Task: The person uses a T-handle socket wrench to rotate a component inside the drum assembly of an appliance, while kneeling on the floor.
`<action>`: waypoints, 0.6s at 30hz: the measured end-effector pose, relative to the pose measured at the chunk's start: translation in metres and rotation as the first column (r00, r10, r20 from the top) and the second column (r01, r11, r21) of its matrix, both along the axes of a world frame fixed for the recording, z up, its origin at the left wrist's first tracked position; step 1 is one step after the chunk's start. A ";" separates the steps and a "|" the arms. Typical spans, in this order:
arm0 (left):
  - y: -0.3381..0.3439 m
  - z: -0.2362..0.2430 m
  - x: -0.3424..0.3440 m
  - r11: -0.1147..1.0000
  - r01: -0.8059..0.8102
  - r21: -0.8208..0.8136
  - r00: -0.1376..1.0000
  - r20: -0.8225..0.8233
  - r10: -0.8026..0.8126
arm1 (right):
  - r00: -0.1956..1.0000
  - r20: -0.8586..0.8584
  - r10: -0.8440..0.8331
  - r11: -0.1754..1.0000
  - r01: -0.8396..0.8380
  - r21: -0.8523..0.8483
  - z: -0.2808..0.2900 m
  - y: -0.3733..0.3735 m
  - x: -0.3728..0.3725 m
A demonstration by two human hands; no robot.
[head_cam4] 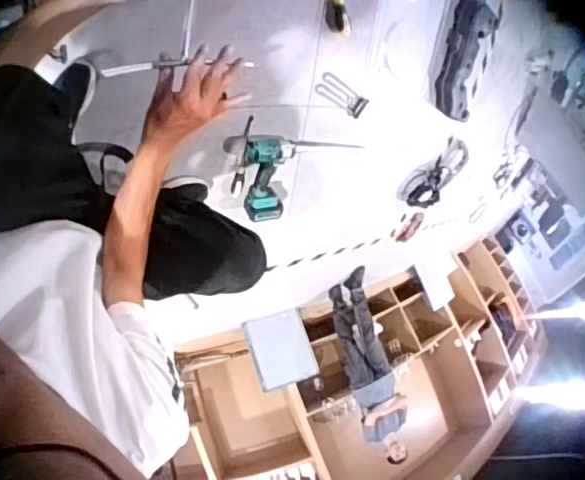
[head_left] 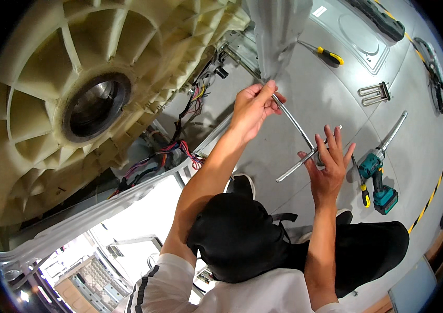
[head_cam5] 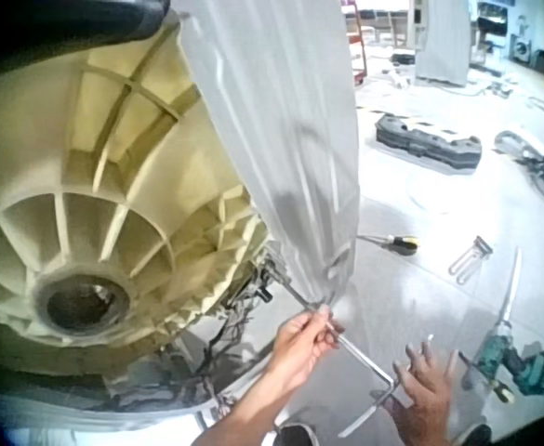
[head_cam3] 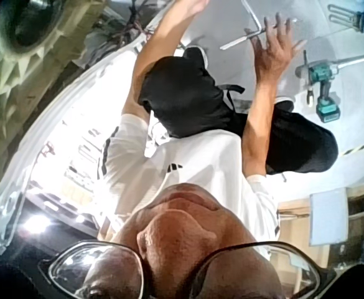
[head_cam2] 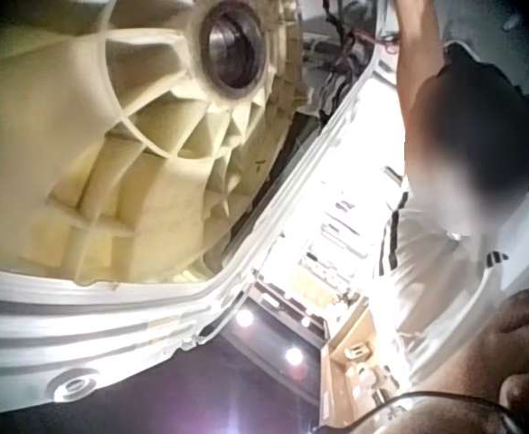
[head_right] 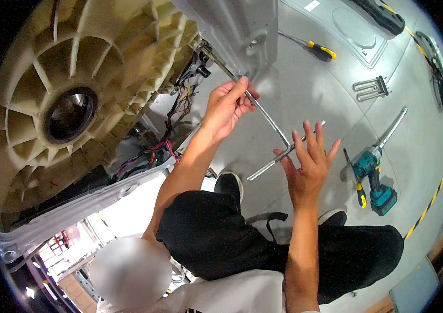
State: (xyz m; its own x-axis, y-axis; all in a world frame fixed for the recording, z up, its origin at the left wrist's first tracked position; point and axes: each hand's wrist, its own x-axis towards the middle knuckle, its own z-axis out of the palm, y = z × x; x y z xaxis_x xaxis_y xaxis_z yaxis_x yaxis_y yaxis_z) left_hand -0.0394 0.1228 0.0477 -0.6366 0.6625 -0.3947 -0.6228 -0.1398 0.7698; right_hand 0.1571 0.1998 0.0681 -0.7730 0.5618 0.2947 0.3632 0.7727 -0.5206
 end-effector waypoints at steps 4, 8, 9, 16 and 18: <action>-0.002 0.002 0.000 1.000 -0.002 0.022 1.000 0.009 0.002 | 0.990 -0.130 0.049 0.999 -0.047 0.018 -0.006 0.008 -0.007; -0.003 0.003 -0.003 1.000 -0.011 0.005 1.000 0.002 0.011 | 0.979 -0.136 -0.152 0.709 0.012 -0.705 -0.005 0.001 -0.008; -0.003 0.004 -0.003 1.000 -0.012 0.012 1.000 -0.003 0.012 | 0.940 -0.155 -0.305 0.356 -0.038 -0.934 -0.005 -0.005 -0.012; 0.001 0.007 -0.003 0.999 -0.025 -0.034 0.998 -0.051 0.023 | 0.935 0.032 -0.353 -0.285 -0.075 -0.956 0.012 0.003 -0.017; 0.001 0.002 -0.003 0.999 -0.027 -0.044 0.998 -0.062 0.024 | 0.893 -0.006 -0.449 0.104 0.045 -0.994 0.003 0.001 -0.015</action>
